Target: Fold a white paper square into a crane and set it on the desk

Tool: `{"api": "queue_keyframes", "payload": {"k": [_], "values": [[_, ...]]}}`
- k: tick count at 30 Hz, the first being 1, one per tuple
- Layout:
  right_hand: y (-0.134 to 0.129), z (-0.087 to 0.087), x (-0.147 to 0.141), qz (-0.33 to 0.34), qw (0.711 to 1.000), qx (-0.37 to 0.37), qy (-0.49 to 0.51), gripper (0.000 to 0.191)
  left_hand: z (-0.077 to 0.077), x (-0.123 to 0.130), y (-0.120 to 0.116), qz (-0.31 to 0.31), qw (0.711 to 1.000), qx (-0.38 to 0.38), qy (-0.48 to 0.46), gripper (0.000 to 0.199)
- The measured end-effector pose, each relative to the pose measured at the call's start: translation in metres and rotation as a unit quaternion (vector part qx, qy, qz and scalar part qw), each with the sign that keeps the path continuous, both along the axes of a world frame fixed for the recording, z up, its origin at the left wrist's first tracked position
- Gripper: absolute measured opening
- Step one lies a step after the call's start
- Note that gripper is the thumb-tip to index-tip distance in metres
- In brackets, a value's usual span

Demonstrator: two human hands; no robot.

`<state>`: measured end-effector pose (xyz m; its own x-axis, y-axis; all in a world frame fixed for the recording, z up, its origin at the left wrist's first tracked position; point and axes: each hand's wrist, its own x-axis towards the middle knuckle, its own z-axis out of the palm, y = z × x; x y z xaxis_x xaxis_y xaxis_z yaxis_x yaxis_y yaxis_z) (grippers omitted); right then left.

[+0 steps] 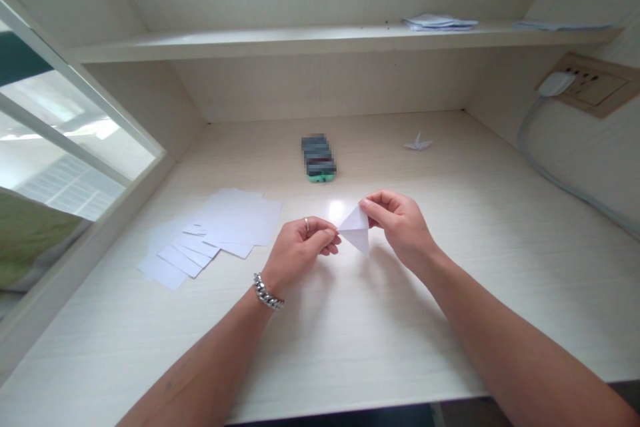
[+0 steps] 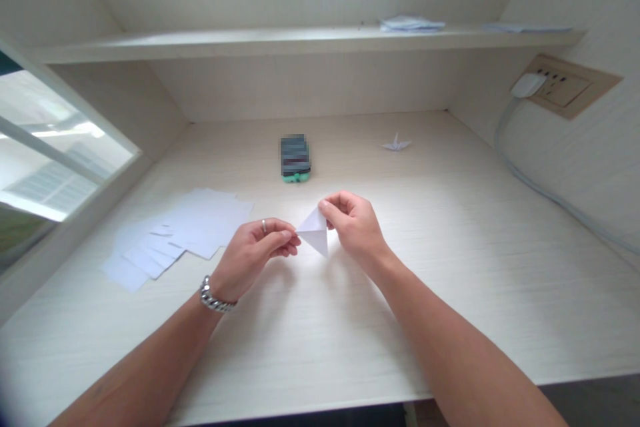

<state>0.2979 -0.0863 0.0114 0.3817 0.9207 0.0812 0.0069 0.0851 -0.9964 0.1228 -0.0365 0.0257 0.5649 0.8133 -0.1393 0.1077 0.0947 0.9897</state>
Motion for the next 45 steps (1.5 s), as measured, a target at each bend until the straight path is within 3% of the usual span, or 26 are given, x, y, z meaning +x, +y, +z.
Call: {"api": "queue_keyframes", "payload": {"k": [4, 8, 11, 17, 23, 29, 36, 40, 45], "values": [[0.000, 0.001, -0.005, 0.020, 1.000, -0.013, 0.013, 0.025, -0.002, 0.001, 0.001, -0.009, 0.999, 0.030, 0.025, 0.020], [-0.001, 0.001, -0.008, 0.088, 0.995, -0.026, 0.033, 0.030, -0.004, 0.001, 0.002, 0.046, 0.997, 0.057, 0.020, 0.021], [-0.003, -0.001, -0.010, 0.135, 0.991, -0.016, 0.002, 0.023, -0.005, 0.001, 0.003, 0.064, 0.997, 0.050, -0.005, 0.021], [-0.008, 0.001, -0.014, 0.078, 0.992, 0.026, -0.099, 0.013, -0.010, 0.001, 0.005, 0.002, 0.997, 0.081, -0.009, 0.016], [-0.016, 0.011, -0.020, 0.030, 0.963, 0.105, -0.245, 0.010, -0.013, -0.002, 0.005, -0.020, 0.990, 0.142, -0.009, 0.018], [-0.018, 0.008, -0.023, 0.042, 0.943, 0.183, -0.274, 0.017, -0.016, -0.003, 0.005, 0.005, 0.982, 0.179, -0.050, 0.011], [-0.018, 0.005, -0.022, 0.027, 0.937, 0.197, -0.288, 0.013, -0.018, -0.003, 0.006, 0.020, 0.981, 0.183, -0.056, 0.007], [-0.018, 0.007, -0.023, 0.033, 0.952, 0.168, -0.255, 0.007, -0.015, -0.004, 0.006, -0.001, 0.985, 0.167, -0.037, 0.010], [-0.011, 0.002, -0.019, 0.050, 0.990, 0.017, -0.134, 0.013, -0.011, -0.002, 0.006, 0.034, 0.993, 0.104, -0.037, 0.016]]}}
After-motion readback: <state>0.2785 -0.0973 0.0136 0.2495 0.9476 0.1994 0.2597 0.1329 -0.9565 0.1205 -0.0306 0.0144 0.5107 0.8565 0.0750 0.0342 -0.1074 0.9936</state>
